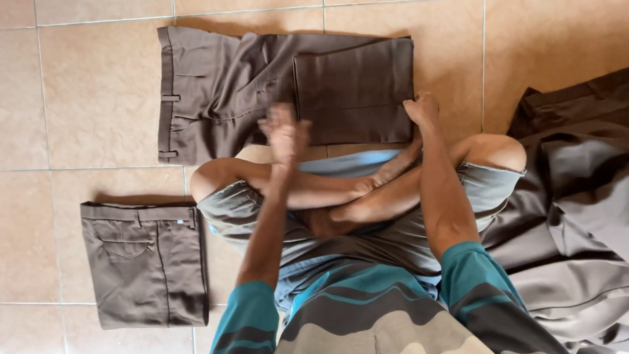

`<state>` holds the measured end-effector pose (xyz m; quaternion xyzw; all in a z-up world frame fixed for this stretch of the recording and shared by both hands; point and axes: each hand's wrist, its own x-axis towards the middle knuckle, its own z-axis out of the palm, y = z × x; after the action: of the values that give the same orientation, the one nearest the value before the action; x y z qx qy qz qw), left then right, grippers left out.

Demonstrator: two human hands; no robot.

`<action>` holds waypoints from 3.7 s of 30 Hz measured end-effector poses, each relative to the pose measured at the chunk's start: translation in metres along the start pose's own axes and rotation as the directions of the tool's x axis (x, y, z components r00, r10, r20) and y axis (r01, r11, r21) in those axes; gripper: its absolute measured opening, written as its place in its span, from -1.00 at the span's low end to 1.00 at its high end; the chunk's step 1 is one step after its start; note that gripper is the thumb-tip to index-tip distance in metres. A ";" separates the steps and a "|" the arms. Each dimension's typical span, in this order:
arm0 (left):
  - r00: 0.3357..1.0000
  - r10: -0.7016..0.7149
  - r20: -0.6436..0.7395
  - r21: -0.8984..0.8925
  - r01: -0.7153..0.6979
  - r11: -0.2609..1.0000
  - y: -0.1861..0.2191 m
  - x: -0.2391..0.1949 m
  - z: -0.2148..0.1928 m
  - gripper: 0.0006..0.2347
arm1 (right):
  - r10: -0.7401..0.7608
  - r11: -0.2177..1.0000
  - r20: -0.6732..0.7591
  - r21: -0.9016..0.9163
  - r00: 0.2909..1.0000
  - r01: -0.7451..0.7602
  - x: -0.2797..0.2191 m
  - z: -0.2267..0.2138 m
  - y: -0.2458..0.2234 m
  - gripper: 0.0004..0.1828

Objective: A person sitting on the floor folds several pairs of brown trousers and stacks them.

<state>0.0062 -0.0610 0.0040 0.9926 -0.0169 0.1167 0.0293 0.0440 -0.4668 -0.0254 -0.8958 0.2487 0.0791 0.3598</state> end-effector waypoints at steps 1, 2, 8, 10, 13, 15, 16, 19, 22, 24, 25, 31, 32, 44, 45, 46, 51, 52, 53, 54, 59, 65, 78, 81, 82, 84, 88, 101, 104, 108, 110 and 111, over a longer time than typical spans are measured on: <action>1.000 -0.004 -0.002 -0.005 0.004 1.000 0.042 -0.010 -0.021 -0.33 | -0.004 1.000 -0.002 -0.005 1.000 0.004 0.006 0.007 0.010 -0.63; 0.992 0.092 -0.081 -0.189 -0.106 0.976 0.082 -0.021 -0.043 -0.22 | 0.022 0.999 -0.026 0.034 0.999 -0.021 0.013 0.015 0.019 -0.69; 0.979 0.197 0.058 -0.376 -0.162 0.912 0.212 -0.039 -0.054 -0.06 | 0.020 0.974 -0.040 0.225 0.999 -0.011 -0.008 0.012 -0.003 -0.60; 0.983 0.182 0.014 -0.340 -0.166 0.926 0.219 -0.036 -0.024 -0.22 | -0.008 0.962 -0.045 0.271 0.999 0.020 -0.009 0.010 -0.012 -0.56; 0.948 0.202 -0.247 -0.183 -0.251 0.951 0.211 -0.032 0.000 -0.51 | 0.035 0.991 0.058 0.130 0.998 -0.043 -0.024 -0.008 -0.054 -0.60; 0.915 0.300 -0.271 -0.205 -0.359 0.910 0.204 -0.037 0.006 -0.58 | 0.030 0.999 0.037 0.044 0.999 -0.032 -0.037 -0.018 -0.084 -0.48; 0.915 0.304 -0.266 -0.204 -0.361 0.910 0.203 -0.043 0.004 -0.58 | 0.035 0.998 0.040 0.046 0.999 -0.037 -0.011 -0.004 -0.069 -0.48; 0.925 0.321 -0.204 -0.275 -0.368 0.888 0.194 -0.057 -0.018 -0.58 | 0.046 0.997 -0.042 -0.052 0.998 -0.049 0.060 0.032 -0.037 -0.31; 0.926 0.338 -0.167 -0.396 -0.377 0.837 0.181 -0.066 -0.047 -0.66 | -0.132 0.967 -0.195 -0.240 0.972 0.083 0.083 0.028 -0.056 -0.58; 0.930 0.330 -0.159 -0.483 -0.365 0.796 0.175 -0.075 -0.041 -0.58 | -0.014 0.997 -0.147 -0.080 0.989 0.002 0.056 -0.010 -0.104 -0.77; 0.931 0.327 -0.159 -0.482 -0.363 0.798 0.174 -0.072 -0.040 -0.58 | -0.017 0.997 -0.145 -0.080 0.989 0.005 0.065 -0.011 -0.109 -0.77; 0.955 0.290 -0.061 -0.517 -0.279 0.809 0.162 -0.077 -0.056 -0.58 | 0.148 0.768 -0.187 0.641 0.971 0.007 0.099 -0.045 -0.133 -0.72; 0.960 0.272 -0.057 -0.552 -0.258 0.793 0.162 -0.081 -0.052 -0.49 | 0.167 0.823 -0.128 0.565 0.978 -0.066 0.094 -0.064 -0.133 -0.75; 0.967 0.253 -0.040 -0.598 -0.226 0.769 0.166 -0.087 -0.056 -0.43 | 0.196 0.979 0.380 -0.032 0.904 -0.199 -0.017 -0.065 -0.152 -0.23; 0.963 0.269 -0.002 -0.611 -0.214 0.763 0.164 -0.090 -0.060 -0.50 | 0.180 0.976 0.308 0.059 0.934 -0.208 -0.004 -0.048 -0.139 -0.11; 0.966 0.258 0.002 -0.605 -0.204 0.770 0.164 -0.093 -0.059 -0.50 | 0.173 0.978 0.319 0.056 0.932 -0.201 0.064 -0.029 -0.001 -0.11; 0.976 0.217 0.011 -0.603 -0.167 0.780 0.174 -0.101 -0.032 -0.46 | 0.130 0.991 -0.157 0.017 0.979 -0.129 0.082 -0.068 -0.088 -0.52; 0.978 0.206 0.008 -0.602 -0.160 0.782 0.182 -0.099 -0.038 -0.46 | 0.120 0.993 -0.154 0.012 0.981 -0.119 0.043 -0.079 -0.110 -0.52; 0.990 0.131 -0.057 -0.610 -0.139 0.780 0.189 -0.096 -0.045 -0.48 | 0.191 0.974 0.006 -0.122 0.982 -0.189 0.003 -0.091 -0.132 -0.22; 0.991 0.055 -0.123 -0.620 -0.120 0.775 0.198 -0.093 -0.051 -0.43 | 0.277 0.936 0.150 -0.265 0.949 -0.231 -0.037 -0.105 -0.153 0.11; 1.000 -0.001 -0.030 -0.791 -0.023 0.612 0.205 -0.057 -0.124 -0.32 | 0.049 0.972 0.165 -0.233 0.985 -0.009 0.025 -0.002 -0.005 -0.12; 0.884 0.329 0.331 -0.620 -0.058 0.782 0.115 -0.039 -0.013 -0.42 | 0.021 0.985 -0.233 -0.161 0.972 -0.060 0.102 -0.026 0.047 -0.33; 0.945 -0.231 0.231 -0.306 0.296 0.905 0.053 -0.017 0.049 -0.41 | -0.289 0.782 0.359 -0.446 0.887 0.435 -0.070 -0.036 -0.081 -0.32; 0.907 -0.209 0.366 -0.454 0.370 0.811 0.091 -0.022 0.059 -0.31 | -0.222 0.760 0.359 -0.519 0.907 0.391 -0.071 -0.037 -0.080 -0.28; 0.906 -0.212 0.367 -0.456 0.374 0.808 0.089 -0.016 0.048 -0.31 | -0.222 0.756 0.361 -0.523 0.906 0.394 -0.076 -0.037 -0.085 -0.28; 0.908 -0.225 0.353 -0.539 0.394 0.744 0.083 -0.005 0.026 -0.43 | -0.141 0.764 0.406 -0.535 0.903 0.359 -0.086 -0.036 -0.095 -0.13; 0.887 -0.190 0.421 -0.673 0.446 0.590 0.041 0.017 0.044 -0.59 | -0.097 0.760 0.433 -0.549 0.896 0.348 -0.084 -0.027 -0.095 -0.04; 0.810 0.075 0.581 -0.213 0.063 0.975 -0.054 0.098 0.003 -0.13 | -0.197 0.742 0.374 -0.547 0.906 0.387 -0.082 0.015 -0.101 0.29; 0.887 0.044 0.460 -0.223 0.068 0.973 -0.042 0.092 0.021 -0.18 | -0.318 0.824 0.362 -0.351 0.876 0.444 -0.065 0.007 -0.079 0.00; 0.977 -0.207 -0.046 -0.257 0.189 0.948 0.017 0.045 0.045 -0.44 | -0.322 0.849 -0.031 -0.452 0.946 0.275 -0.066 -0.034 -0.074 -0.44; 0.954 -0.289 0.076 -0.292 0.299 0.909 0.046 0.023 0.067 -0.37 | -0.159 0.867 0.008 -0.478 0.987 0.143 -0.044 -0.036 -0.038 -0.38; 0.913 -0.358 0.196 -0.319 0.405 0.857 0.060 0.013 0.077 -0.30 | 0.010 0.860 0.035 -0.511 0.999 0.009 -0.031 -0.037 -0.022 -0.27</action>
<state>0.0346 -0.1266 -0.0647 0.9599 0.1580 0.0391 0.2284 0.0265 -0.4665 0.0250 -0.9574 0.2126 0.1585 0.1140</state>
